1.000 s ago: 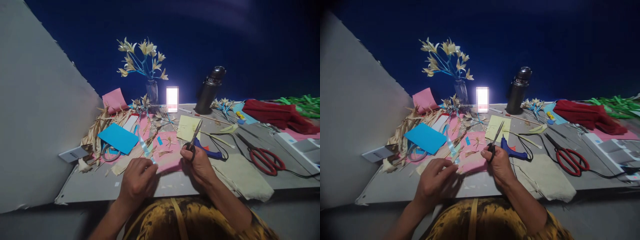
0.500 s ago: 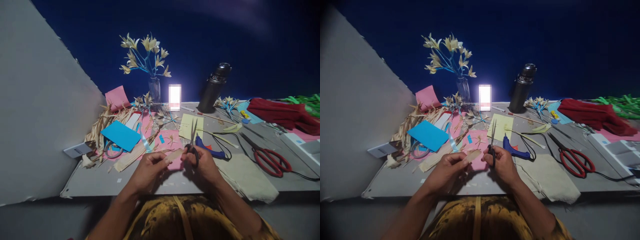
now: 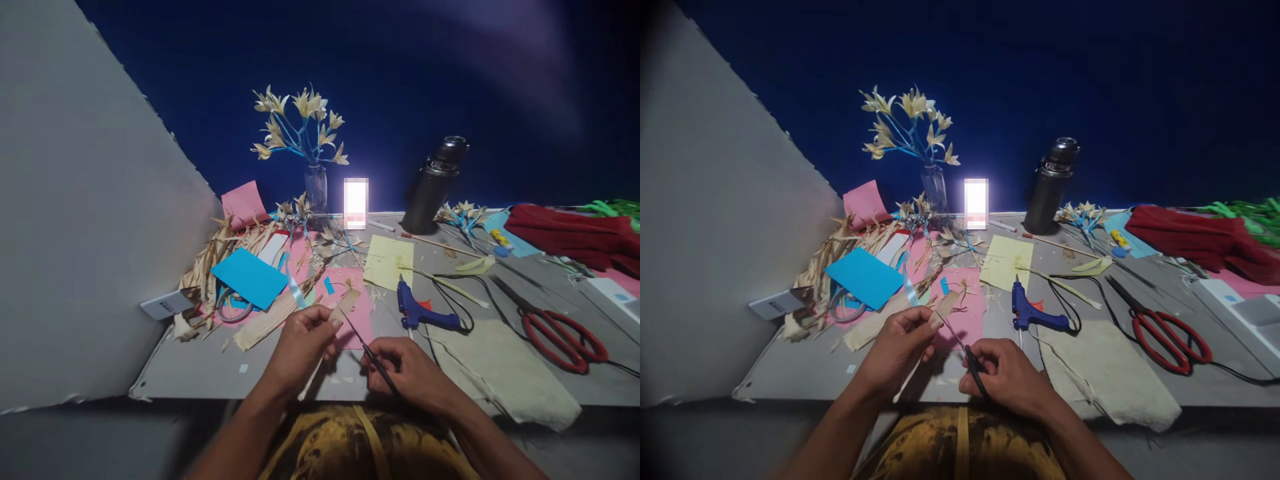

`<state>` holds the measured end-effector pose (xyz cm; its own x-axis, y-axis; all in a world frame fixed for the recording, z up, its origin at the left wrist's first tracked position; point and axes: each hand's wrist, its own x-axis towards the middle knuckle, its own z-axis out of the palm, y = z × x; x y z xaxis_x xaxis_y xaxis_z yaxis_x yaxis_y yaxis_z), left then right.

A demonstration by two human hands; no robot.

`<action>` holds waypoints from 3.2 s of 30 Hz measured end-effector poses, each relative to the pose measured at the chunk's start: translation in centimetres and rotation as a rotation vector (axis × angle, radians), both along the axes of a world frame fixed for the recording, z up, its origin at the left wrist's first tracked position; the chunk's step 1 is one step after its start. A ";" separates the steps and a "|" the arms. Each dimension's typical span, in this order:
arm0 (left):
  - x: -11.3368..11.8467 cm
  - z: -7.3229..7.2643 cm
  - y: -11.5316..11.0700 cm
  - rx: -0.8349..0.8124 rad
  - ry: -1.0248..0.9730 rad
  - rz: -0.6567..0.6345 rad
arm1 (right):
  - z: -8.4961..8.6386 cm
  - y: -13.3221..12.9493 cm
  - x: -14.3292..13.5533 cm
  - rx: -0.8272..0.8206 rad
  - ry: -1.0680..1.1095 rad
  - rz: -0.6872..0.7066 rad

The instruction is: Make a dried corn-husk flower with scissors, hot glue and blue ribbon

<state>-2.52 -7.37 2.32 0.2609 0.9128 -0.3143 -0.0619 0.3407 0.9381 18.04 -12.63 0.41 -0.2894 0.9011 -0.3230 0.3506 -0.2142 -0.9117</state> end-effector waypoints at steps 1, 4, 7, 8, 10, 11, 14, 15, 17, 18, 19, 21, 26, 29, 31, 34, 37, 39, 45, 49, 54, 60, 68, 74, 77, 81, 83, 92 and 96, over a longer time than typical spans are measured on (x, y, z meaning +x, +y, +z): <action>0.0 0.0 0.0 0.015 0.005 -0.006 | -0.1 0.0 0.0 0.004 -0.018 0.001; -0.2 0.2 -0.1 0.042 0.022 -0.035 | -0.4 0.2 -0.1 -0.018 0.007 -0.010; -0.5 0.3 0.0 0.072 0.057 -0.063 | -0.5 0.2 -0.2 -0.038 0.047 -0.002; -0.6 0.3 0.0 0.083 0.066 -0.067 | -0.5 0.2 -0.2 -0.036 0.048 0.005; -0.8 0.3 0.2 0.089 0.073 -0.068 | -0.4 0.2 -0.3 -0.031 0.040 0.009; -0.8 0.3 0.2 0.084 0.076 -0.069 | -0.4 0.2 -0.3 -0.030 0.037 0.008; -0.8 0.4 0.3 0.068 0.070 -0.075 | -0.4 0.1 -0.4 -0.036 0.046 -0.001; -0.8 0.5 0.3 0.066 0.063 -0.077 | -0.4 0.1 -0.4 -0.038 0.048 -0.002; -0.8 0.6 0.3 0.065 0.054 -0.082 | -0.4 0.1 -0.5 -0.039 0.044 -0.008; -0.9 0.7 0.4 0.065 0.054 -0.088 | -0.5 0.1 -0.4 -0.036 0.040 -0.011; -0.9 0.7 0.4 0.063 0.052 -0.095 | -0.5 0.1 -0.4 -0.032 0.034 -0.014; -1.0 0.7 0.4 0.058 0.039 -0.112 | -0.6 0.2 -0.4 -0.023 0.020 -0.022; -1.1 0.5 1.2 0.054 0.021 -0.122 | -1.0 0.5 -0.5 0.037 -0.052 -0.052; -1.1 0.3 2.0 0.060 0.061 -0.141 | -1.2 0.9 -0.6 0.043 -0.083 -0.072; -1.2 0.1 2.8 0.068 0.101 -0.161 | -1.3 1.1 -0.7 0.036 -0.090 -0.080; -1.7 -0.3 4.0 0.102 0.193 -0.215 | -1.6 1.3 -0.7 0.033 -0.095 -0.092; -2.3 -0.6 5.1 0.226 0.405 -0.284 | -1.8 1.2 -0.5 0.032 -0.098 -0.114; -2.4 -0.7 5.9 0.434 0.670 -0.240 | -1.9 1.1 -0.4 0.038 -0.084 -0.137; 0.6 -0.9 8.6 0.663 1.045 -0.253 | -1.6 0.8 0.0 0.007 0.093 -0.282; 2.8 -2.1 10.2 0.682 1.081 -0.322 | -1.1 0.9 0.3 0.005 0.146 -0.351; 3.4 -2.8 10.8 0.676 1.020 -0.266 | -1.3 0.8 0.7 -0.040 0.189 -0.364; 2.8 -0.4 9.6 0.532 0.765 -0.324 | -0.6 1.8 1.1 0.077 0.370 -0.589; 2.1 2.8 4.8 0.256 0.223 -0.510 | 1.6 3.1 -0.5 0.141 0.422 -0.600; 2.5 1.4 1.4 -0.050 -0.151 -0.171 | 0.6 3.1 -1.4 0.149 0.463 -0.667; 3.1 0.1 0.3 -0.088 -0.257 -0.155 | 0.6 2.9 -1.8 0.077 0.534 -0.654; 3.6 -0.8 -0.2 -0.113 -0.489 -0.283 | 1.6 2.3 -2.3 -0.065 0.739 -0.549; 3.6 -0.9 -0.1 -0.135 -0.557 -0.296 | 2.2 2.1 -2.4 -0.103 0.797 -0.519; 3.5 -0.3 -0.7 -0.109 -0.446 -0.184 | 2.1 2.2 -1.9 -0.042 0.759 -0.667; 3.7 -0.1 -1.1 0.064 -0.244 -0.100 | 1.9 1.8 -1.9 0.054 0.639 -0.662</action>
